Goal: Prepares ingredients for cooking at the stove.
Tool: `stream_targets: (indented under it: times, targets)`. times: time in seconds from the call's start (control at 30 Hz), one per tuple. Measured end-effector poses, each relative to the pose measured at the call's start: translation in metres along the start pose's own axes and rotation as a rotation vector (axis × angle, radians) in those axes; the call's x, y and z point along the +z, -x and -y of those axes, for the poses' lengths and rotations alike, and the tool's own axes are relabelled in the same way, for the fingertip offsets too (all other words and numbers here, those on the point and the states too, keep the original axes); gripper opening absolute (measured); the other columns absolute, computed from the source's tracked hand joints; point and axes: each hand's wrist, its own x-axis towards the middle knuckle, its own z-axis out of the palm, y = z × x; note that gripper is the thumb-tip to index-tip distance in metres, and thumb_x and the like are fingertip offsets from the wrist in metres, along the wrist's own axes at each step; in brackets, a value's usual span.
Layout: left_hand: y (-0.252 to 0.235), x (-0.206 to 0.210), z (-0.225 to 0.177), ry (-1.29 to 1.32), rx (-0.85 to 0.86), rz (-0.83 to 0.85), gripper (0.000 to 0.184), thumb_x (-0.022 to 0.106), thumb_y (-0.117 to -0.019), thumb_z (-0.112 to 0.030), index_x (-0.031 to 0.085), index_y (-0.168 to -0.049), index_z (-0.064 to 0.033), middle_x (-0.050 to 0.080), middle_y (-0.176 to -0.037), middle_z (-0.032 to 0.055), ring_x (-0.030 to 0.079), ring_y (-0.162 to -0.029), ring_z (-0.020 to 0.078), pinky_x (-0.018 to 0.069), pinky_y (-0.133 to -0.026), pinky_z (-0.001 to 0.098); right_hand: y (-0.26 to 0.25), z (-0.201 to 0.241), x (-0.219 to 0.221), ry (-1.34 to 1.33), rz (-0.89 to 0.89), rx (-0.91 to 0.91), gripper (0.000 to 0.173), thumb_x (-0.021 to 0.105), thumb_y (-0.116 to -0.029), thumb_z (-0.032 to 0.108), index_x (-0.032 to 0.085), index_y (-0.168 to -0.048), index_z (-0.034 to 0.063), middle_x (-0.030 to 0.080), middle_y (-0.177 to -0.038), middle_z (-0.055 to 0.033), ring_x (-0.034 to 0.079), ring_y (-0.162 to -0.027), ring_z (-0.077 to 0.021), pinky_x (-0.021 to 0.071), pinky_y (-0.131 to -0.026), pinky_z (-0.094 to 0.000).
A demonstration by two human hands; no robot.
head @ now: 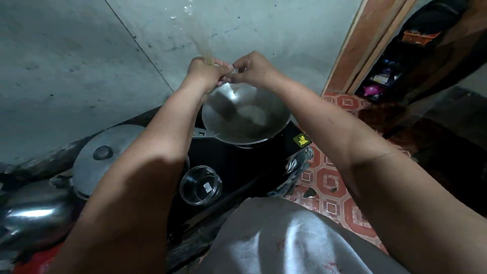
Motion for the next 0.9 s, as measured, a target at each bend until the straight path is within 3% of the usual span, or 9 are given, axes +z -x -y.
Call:
stream_targets:
  times: [0.2, 0.37, 0.8, 0.9]
  targets:
    - [0.005, 0.000, 0.001, 0.027, -0.038, 0.021, 0.015, 0.067, -0.0996, -0.017, 0.068, -0.111, -0.0077, 0.063, -0.089, -0.0016, 0.058, -0.071, 0.0029, 0.0513, -0.068, 0.0187, -0.004, -0.006, 0.004, -0.024, 0.022, -0.009, 0.019, 0.075, -0.0940, 0.024, 0.075, -0.092, 0.0047, 0.068, -0.085, -0.0034, 0.060, -0.076, -0.0095, 0.0502, -0.073, -0.0337]
    - [0.004, 0.004, 0.009, 0.048, -0.041, 0.005, 0.019, 0.068, -0.0987, -0.017, 0.066, -0.113, -0.0059, 0.063, -0.092, -0.0002, 0.059, -0.073, 0.0038, 0.0521, -0.070, 0.0199, -0.002, -0.009, 0.007, 0.036, 0.051, -0.017, 0.021, 0.076, -0.0937, 0.023, 0.076, -0.094, 0.0028, 0.069, -0.095, -0.0077, 0.063, -0.084, -0.0144, 0.0524, -0.080, -0.0368]
    - [0.009, 0.006, 0.007, 0.074, -0.007, 0.022, 0.017, 0.067, -0.0993, -0.016, 0.068, -0.113, -0.0059, 0.063, -0.092, -0.0001, 0.059, -0.074, 0.0043, 0.0522, -0.072, 0.0202, 0.001, -0.019, 0.012, 0.157, 0.060, 0.010, 0.032, 0.075, -0.0942, 0.032, 0.074, -0.090, 0.0001, 0.069, -0.092, -0.0116, 0.064, -0.085, -0.0219, 0.0516, -0.080, -0.0456]
    - [0.009, 0.007, 0.009, 0.043, 0.016, 0.022, 0.017, 0.068, -0.0984, -0.017, 0.068, -0.111, -0.0059, 0.064, -0.090, -0.0005, 0.059, -0.073, 0.0041, 0.0523, -0.071, 0.0207, 0.001, -0.019, 0.012, 0.185, 0.071, 0.013, 0.029, 0.075, -0.0936, 0.031, 0.076, -0.093, 0.0016, 0.071, -0.096, -0.0120, 0.066, -0.090, -0.0242, 0.0527, -0.084, -0.0477]
